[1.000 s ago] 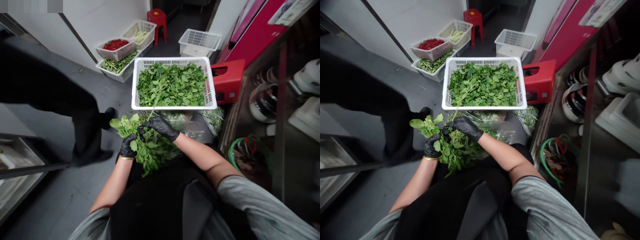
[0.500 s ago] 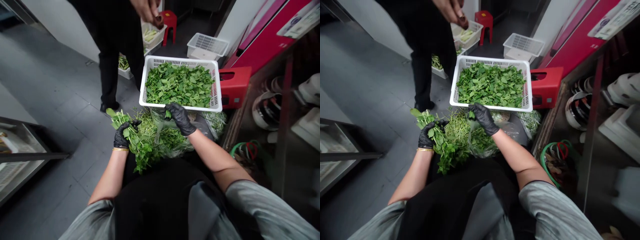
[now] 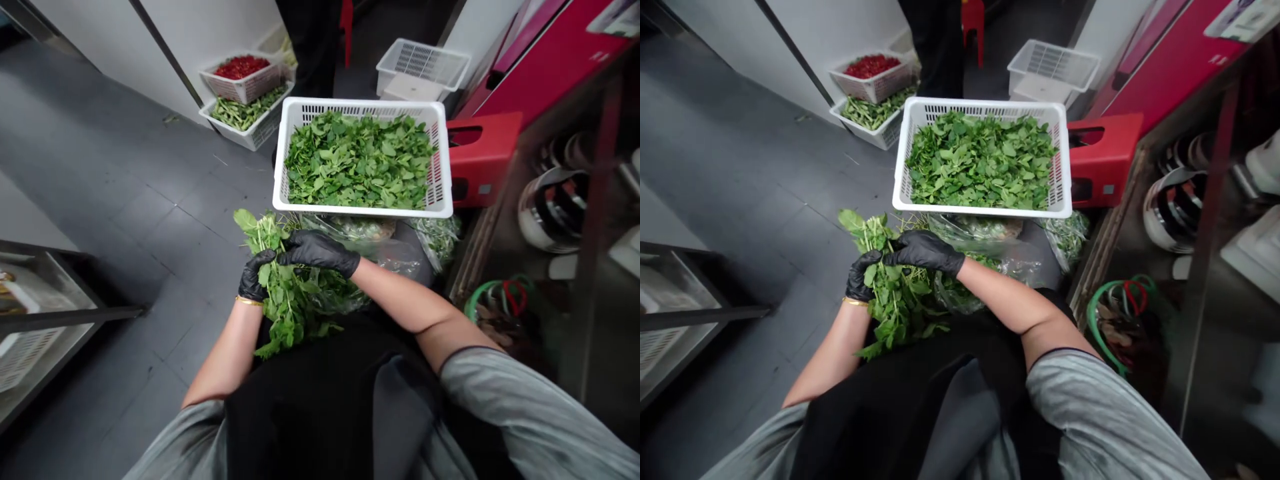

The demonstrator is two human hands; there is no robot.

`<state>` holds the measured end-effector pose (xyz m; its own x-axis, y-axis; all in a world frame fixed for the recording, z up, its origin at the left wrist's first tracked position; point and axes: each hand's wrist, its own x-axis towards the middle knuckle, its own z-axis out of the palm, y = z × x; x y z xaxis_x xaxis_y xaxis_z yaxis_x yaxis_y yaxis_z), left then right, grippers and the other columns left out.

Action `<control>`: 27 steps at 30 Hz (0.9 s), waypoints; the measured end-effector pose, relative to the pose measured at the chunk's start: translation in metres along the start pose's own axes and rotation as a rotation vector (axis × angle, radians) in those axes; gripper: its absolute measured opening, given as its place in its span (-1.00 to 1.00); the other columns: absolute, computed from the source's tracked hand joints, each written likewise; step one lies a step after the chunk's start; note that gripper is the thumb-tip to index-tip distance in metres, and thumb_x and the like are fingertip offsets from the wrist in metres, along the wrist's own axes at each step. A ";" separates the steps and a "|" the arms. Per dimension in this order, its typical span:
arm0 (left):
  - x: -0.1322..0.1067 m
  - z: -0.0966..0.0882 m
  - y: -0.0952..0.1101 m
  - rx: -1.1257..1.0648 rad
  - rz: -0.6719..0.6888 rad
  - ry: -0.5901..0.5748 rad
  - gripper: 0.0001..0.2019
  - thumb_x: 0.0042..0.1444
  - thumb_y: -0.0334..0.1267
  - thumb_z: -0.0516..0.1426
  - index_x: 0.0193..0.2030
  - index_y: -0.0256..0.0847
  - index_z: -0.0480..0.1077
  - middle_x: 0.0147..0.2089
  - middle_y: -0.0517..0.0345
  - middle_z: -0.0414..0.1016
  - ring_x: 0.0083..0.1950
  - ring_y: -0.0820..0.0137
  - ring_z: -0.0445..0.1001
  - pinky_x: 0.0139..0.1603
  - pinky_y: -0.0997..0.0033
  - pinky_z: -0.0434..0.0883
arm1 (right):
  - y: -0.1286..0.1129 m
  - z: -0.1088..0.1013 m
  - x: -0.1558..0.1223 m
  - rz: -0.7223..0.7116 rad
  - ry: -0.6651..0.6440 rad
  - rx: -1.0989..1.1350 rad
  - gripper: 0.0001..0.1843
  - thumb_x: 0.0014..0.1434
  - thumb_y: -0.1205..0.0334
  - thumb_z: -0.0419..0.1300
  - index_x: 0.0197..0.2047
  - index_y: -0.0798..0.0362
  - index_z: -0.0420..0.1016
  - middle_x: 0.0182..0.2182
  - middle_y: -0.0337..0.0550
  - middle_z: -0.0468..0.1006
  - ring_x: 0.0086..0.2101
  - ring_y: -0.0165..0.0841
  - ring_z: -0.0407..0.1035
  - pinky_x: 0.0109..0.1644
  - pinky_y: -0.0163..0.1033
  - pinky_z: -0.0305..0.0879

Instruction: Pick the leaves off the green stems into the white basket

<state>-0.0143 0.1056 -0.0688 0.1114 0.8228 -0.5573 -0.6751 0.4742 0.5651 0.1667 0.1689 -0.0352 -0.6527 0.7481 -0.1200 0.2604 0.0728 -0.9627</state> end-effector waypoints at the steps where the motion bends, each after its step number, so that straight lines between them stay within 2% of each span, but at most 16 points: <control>1: 0.002 -0.001 -0.001 0.001 -0.032 0.005 -0.79 -0.11 -0.34 0.27 -0.25 -0.22 0.58 -0.31 0.00 0.69 0.02 -0.05 0.66 0.06 -0.08 0.61 | 0.004 0.009 -0.001 0.020 0.009 0.099 -0.56 0.05 -0.16 0.40 -0.34 0.10 0.65 -0.46 -0.27 0.54 -0.43 -0.40 0.39 -0.31 -0.31 0.28; 3: 0.003 -0.002 -0.003 0.010 -0.099 0.007 -0.74 -0.08 -0.32 0.23 -0.19 -0.21 0.59 -0.25 0.01 0.70 0.02 -0.03 0.66 0.06 -0.08 0.61 | 0.012 0.012 -0.005 0.052 0.079 0.235 -0.53 -0.04 -0.18 0.44 -0.38 0.12 0.63 -0.47 -0.27 0.52 -0.45 -0.41 0.36 -0.34 -0.30 0.26; 5: 0.003 -0.004 -0.004 0.013 -0.121 0.021 -0.69 -0.09 -0.35 0.19 -0.16 -0.24 0.59 -0.21 0.00 0.72 0.01 -0.01 0.67 0.05 -0.06 0.61 | 0.019 0.004 -0.013 0.063 0.168 0.299 -0.53 -0.10 -0.15 0.48 -0.39 0.13 0.64 -0.47 -0.25 0.54 -0.44 -0.41 0.36 -0.33 -0.28 0.27; 8: 0.000 -0.009 -0.003 0.006 -0.090 -0.029 -0.67 -0.09 -0.35 0.16 -0.16 -0.32 0.60 -0.14 -0.12 0.72 -0.03 0.00 0.68 -0.03 0.01 0.64 | 0.024 -0.014 -0.022 0.078 0.353 0.424 -0.54 -0.08 -0.15 0.47 -0.39 0.12 0.60 -0.50 -0.27 0.52 -0.53 -0.47 0.30 -0.43 -0.31 0.24; 11: -0.010 -0.018 0.000 -0.021 0.001 -0.126 -0.67 -0.11 -0.28 0.17 -0.20 -0.36 0.60 -0.10 -0.21 0.70 -0.16 0.03 0.70 -0.19 0.09 0.65 | 0.024 -0.023 -0.021 0.056 0.489 0.618 -0.52 -0.06 -0.18 0.47 -0.42 0.07 0.48 -0.60 -0.35 0.40 -0.61 -0.50 0.25 -0.55 -0.36 0.17; 15: -0.029 -0.030 0.000 0.007 0.000 -0.185 -0.70 -0.19 -0.28 0.20 -0.27 -0.32 0.60 -0.26 -0.12 0.69 -0.29 0.06 0.68 -0.28 0.09 0.64 | 0.018 -0.018 -0.012 -0.002 0.633 0.788 -0.55 0.01 -0.06 0.48 -0.42 0.02 0.34 -0.62 -0.42 0.32 -0.58 -0.51 0.30 -0.51 -0.42 0.27; 20: -0.047 -0.033 -0.001 0.105 -0.045 -0.270 -0.73 -0.19 -0.28 0.21 -0.30 -0.34 0.58 -0.39 -0.03 0.62 -0.53 0.26 0.55 -0.45 0.23 0.56 | 0.004 -0.005 -0.009 -0.115 0.769 0.845 -0.57 -0.01 0.00 0.48 -0.42 0.01 0.32 -0.57 -0.42 0.36 -0.56 -0.53 0.27 -0.50 -0.42 0.28; 22: -0.051 -0.030 0.000 0.142 -0.016 -0.297 -0.76 -0.17 -0.27 0.23 -0.33 -0.33 0.57 -0.39 -0.03 0.62 -0.50 0.25 0.56 -0.43 0.23 0.56 | -0.001 -0.001 -0.016 -0.165 0.737 0.781 -0.58 0.00 -0.06 0.45 -0.41 0.01 0.35 -0.56 -0.40 0.37 -0.55 -0.52 0.27 -0.50 -0.41 0.25; 23: -0.052 -0.028 0.000 0.149 0.005 -0.305 -0.78 -0.17 -0.25 0.23 -0.35 -0.32 0.57 -0.38 -0.04 0.62 -0.45 0.21 0.59 -0.38 0.19 0.58 | -0.003 0.001 -0.021 -0.179 0.670 0.726 -0.59 0.03 -0.10 0.43 -0.38 0.01 0.39 -0.57 -0.39 0.38 -0.55 -0.51 0.26 -0.51 -0.40 0.23; 25: -0.053 -0.024 0.000 0.145 0.030 -0.317 -0.82 -0.17 -0.22 0.24 -0.41 -0.28 0.55 -0.37 -0.04 0.63 -0.34 0.10 0.64 -0.27 0.09 0.62 | -0.006 0.008 -0.032 -0.159 0.442 0.604 -0.61 0.06 -0.12 0.41 -0.32 0.03 0.49 -0.57 -0.37 0.41 -0.57 -0.50 0.23 -0.50 -0.38 0.21; 27: -0.052 -0.019 -0.003 0.113 0.033 -0.281 -0.87 -0.22 -0.24 0.26 -0.49 -0.23 0.50 -0.40 -0.01 0.62 -0.27 0.03 0.66 -0.22 0.03 0.62 | -0.007 0.021 -0.041 -0.092 0.217 0.530 -0.60 0.03 -0.09 0.45 -0.30 0.07 0.55 -0.56 -0.34 0.45 -0.55 -0.48 0.27 -0.46 -0.35 0.25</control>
<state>-0.0321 0.0551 -0.0534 0.2989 0.8851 -0.3566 -0.5979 0.4650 0.6529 0.1767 0.1240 -0.0285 -0.4802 0.8766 -0.0313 -0.2192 -0.1545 -0.9634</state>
